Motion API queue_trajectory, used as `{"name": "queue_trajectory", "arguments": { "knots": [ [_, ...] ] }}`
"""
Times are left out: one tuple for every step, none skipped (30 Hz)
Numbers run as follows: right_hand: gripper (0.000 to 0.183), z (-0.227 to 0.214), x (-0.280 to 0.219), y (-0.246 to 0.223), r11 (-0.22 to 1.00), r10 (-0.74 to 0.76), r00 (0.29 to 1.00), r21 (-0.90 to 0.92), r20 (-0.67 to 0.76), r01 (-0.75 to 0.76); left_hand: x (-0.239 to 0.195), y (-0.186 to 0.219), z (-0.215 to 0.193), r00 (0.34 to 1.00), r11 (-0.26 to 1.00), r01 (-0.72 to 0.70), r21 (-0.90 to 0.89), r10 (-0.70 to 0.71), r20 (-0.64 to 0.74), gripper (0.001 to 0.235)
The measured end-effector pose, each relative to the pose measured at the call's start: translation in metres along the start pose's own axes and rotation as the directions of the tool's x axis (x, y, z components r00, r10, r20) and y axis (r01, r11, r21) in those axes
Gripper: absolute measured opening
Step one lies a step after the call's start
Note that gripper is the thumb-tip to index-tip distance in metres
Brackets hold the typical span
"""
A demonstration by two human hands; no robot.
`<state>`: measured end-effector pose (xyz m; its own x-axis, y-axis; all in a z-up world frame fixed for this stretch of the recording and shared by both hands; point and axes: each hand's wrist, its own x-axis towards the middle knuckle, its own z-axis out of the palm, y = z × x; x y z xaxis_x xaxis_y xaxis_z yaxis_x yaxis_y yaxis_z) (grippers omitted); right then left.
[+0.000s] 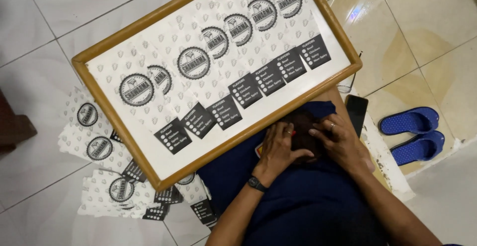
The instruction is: The person applies glue to small black labels and sticks them onto white sheets printed with 'Shawarma' logos. They smooth each label in place, then gather the completed sheets and fold them into a stack.
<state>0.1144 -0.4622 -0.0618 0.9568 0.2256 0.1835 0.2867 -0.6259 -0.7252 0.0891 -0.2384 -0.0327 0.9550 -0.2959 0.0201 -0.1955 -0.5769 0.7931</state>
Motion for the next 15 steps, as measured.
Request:
{"name": "queue_trajectory", "arguments": {
  "knots": [
    [0.018, 0.001, -0.001, -0.004, 1.0, -0.003, 1.0, 0.003, 0.004, 0.003, -0.001, -0.008, 0.011, 1.0, 1.0, 0.005, 0.002, -0.005, -0.003, 0.083],
    [0.017, 0.001, -0.001, -0.008, 1.0, 0.005, 1.0, -0.014, -0.001, -0.005, -0.002, -0.015, 0.021, 0.996, 0.993, -0.075, 0.093, 0.08, -0.046, 0.059],
    [0.017, 0.001, 0.001, -0.01, 0.999, 0.007, 1.0, -0.031, -0.008, -0.008, 0.0, -0.023, 0.032, 0.982, 0.97, -0.152, 0.19, 0.17, -0.084, 0.038],
    [0.017, 0.003, -0.002, -0.006, 1.0, -0.001, 1.0, -0.028, -0.006, 0.001, -0.001, -0.031, 0.038, 0.982, 0.97, -0.148, 0.195, 0.168, -0.091, 0.038],
    [0.018, 0.004, -0.005, -0.001, 1.0, 0.008, 1.0, -0.023, -0.012, -0.008, -0.001, -0.037, 0.046, 0.965, 0.965, -0.202, 0.168, 0.225, -0.132, 0.031],
    [0.019, 0.004, -0.007, 0.004, 1.0, 0.017, 1.0, -0.018, -0.019, -0.017, -0.001, -0.043, 0.054, 0.944, 0.956, -0.257, 0.144, 0.28, -0.174, 0.024],
    [0.019, 0.003, -0.007, -0.001, 1.0, 0.011, 1.0, -0.018, -0.014, -0.012, -0.003, -0.045, 0.056, 0.944, 0.956, -0.253, 0.145, 0.277, -0.18, 0.024],
    [0.017, 0.002, -0.005, -0.005, 0.998, 0.064, 0.998, -0.017, -0.025, -0.065, -0.003, -0.046, 0.059, 0.935, 0.957, -0.263, 0.126, 0.285, -0.211, 0.02],
    [0.016, 0.0, -0.005, -0.009, 0.993, 0.12, 0.992, -0.016, -0.036, -0.12, -0.003, -0.047, 0.062, 0.926, 0.956, -0.274, 0.106, 0.292, -0.239, 0.017],
    [0.016, 0.0, -0.005, -0.009, 0.993, 0.117, 0.993, -0.017, -0.032, -0.117, -0.003, -0.044, 0.059, 0.926, 0.957, -0.271, 0.105, 0.289, -0.244, 0.017],
    [0.016, -0.001, -0.006, -0.009, 0.988, 0.151, 0.988, -0.023, -0.037, -0.152, -0.004, -0.04, 0.056, 0.915, 0.955, -0.282, 0.092, 0.297, -0.272, 0.009],
    [0.016, -0.002, -0.007, -0.009, 0.982, 0.185, 0.982, -0.028, -0.042, -0.187, -0.003, -0.037, 0.054, 0.904, 0.952, -0.294, 0.079, 0.304, -0.3, 0.002],
    [0.016, -0.001, -0.008, -0.003, 0.982, 0.185, 0.982, -0.029, -0.043, -0.186, -0.003, -0.037, 0.053, 0.903, 0.952, -0.296, 0.079, 0.306, -0.301, 0.002],
    [0.014, 0.0, -0.008, 0.002, 0.979, 0.192, 0.981, -0.059, -0.042, -0.194, -0.002, -0.037, 0.053, 0.899, 0.949, -0.299, 0.096, 0.314, -0.306, 0.006],
    [0.011, 0.001, -0.008, 0.008, 0.975, 0.199, 0.979, -0.087, -0.042, -0.202, -0.001, -0.038, 0.051, 0.894, 0.946, -0.303, 0.115, 0.324, -0.309, 0.012]
  ]
}}
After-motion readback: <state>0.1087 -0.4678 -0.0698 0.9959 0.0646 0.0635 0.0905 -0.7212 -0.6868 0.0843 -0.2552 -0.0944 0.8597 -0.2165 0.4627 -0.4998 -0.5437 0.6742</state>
